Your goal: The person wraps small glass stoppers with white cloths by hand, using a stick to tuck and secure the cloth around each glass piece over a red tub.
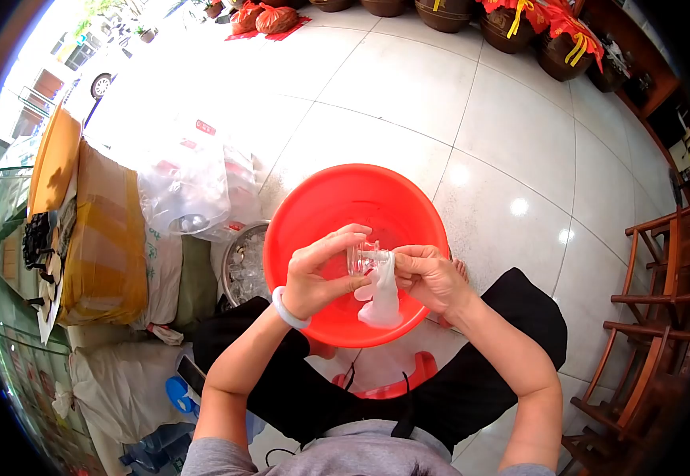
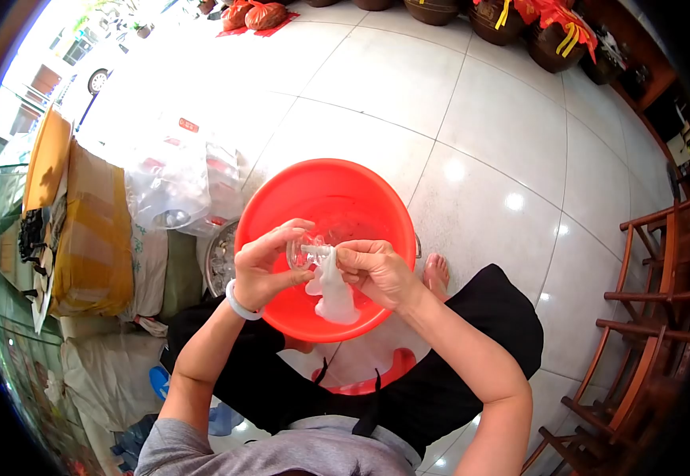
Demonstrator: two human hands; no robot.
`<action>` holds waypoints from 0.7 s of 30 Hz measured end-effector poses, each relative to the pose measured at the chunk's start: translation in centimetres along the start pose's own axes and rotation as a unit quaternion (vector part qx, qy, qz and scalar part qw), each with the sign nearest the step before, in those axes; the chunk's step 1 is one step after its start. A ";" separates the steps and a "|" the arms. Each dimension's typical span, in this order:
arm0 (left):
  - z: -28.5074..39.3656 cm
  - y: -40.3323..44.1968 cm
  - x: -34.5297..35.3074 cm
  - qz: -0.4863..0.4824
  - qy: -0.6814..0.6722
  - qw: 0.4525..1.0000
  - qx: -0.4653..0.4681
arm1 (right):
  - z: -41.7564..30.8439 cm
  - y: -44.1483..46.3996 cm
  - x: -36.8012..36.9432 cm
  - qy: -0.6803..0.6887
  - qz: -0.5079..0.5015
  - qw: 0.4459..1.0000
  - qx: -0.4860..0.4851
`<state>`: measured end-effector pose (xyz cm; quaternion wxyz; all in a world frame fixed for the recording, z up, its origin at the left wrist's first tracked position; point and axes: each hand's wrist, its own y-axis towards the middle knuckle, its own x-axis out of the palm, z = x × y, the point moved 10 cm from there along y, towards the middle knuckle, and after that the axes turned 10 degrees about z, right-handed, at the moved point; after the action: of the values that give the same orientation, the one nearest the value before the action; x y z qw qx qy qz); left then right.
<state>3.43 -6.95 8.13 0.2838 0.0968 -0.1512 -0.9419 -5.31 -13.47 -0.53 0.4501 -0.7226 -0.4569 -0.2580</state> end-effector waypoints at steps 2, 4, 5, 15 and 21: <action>-0.1 -0.1 0.0 -0.001 0.007 1.000 0.006 | 0.2 0.1 -0.2 0.000 0.005 1.000 -0.001; 0.0 -0.1 -0.1 -0.003 0.013 1.000 0.011 | 0.1 0.1 -0.2 0.001 0.011 1.000 -0.003; 0.0 0.0 0.0 -0.014 0.013 1.000 0.003 | -0.7 -0.1 -0.3 -0.097 0.022 0.994 -0.043; -2.0 -0.5 0.9 -0.068 -0.111 0.982 -0.137 | -6.5 -3.4 4.8 -0.528 -0.020 0.749 -0.399; 0.6 0.2 0.5 -0.029 0.094 0.994 0.044 | -1.9 -0.8 -0.8 -0.182 0.105 0.967 -0.146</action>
<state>2.99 -7.23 8.72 0.2651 0.2014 -0.1628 -0.9288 -6.31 -15.41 0.05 0.2736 -0.8592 -0.4100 -0.1373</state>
